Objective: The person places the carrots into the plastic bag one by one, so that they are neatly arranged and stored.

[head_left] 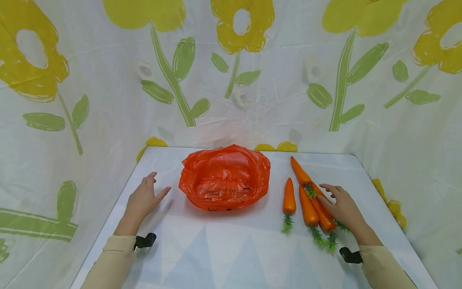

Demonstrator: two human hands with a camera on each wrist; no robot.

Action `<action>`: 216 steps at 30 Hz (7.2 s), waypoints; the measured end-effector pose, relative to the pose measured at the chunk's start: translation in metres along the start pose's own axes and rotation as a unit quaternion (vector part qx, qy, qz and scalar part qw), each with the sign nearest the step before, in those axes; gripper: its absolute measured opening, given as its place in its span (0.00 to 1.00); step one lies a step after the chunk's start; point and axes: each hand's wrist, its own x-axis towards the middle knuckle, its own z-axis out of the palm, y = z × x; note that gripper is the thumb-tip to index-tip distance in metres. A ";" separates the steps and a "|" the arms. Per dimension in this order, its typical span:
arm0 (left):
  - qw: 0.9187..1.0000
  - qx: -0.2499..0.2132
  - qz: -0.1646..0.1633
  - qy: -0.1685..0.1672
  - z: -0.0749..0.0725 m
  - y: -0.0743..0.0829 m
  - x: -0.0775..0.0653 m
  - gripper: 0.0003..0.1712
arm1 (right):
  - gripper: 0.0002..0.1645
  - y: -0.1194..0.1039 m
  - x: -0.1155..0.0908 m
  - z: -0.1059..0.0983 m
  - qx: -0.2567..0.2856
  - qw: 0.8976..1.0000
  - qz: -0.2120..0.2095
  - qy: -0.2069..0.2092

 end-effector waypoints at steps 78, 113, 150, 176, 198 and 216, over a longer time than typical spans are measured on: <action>0.974 -0.164 0.158 -0.010 -0.011 0.056 0.004 0.40 | 0.35 0.030 -0.029 0.001 0.088 0.991 0.073 -0.066; 0.964 -0.243 0.038 -0.104 -0.004 0.058 0.013 0.34 | 0.36 0.032 -0.030 0.005 0.103 0.988 0.094 -0.069; 0.912 -0.381 0.053 -0.143 0.001 0.056 0.014 0.32 | 0.38 0.033 -0.033 0.003 0.148 0.981 0.120 -0.026; 0.903 -0.400 0.044 -0.150 0.001 0.058 0.012 0.36 | 0.38 0.027 -0.033 -0.001 0.186 0.976 0.115 0.004; 0.911 -0.381 0.039 -0.150 0.005 0.057 0.012 0.34 | 0.34 0.015 -0.033 -0.006 0.195 0.977 0.078 0.037; 0.916 -0.371 0.037 -0.147 0.007 0.059 0.012 0.34 | 0.34 -0.001 -0.031 -0.008 0.220 0.973 0.071 0.025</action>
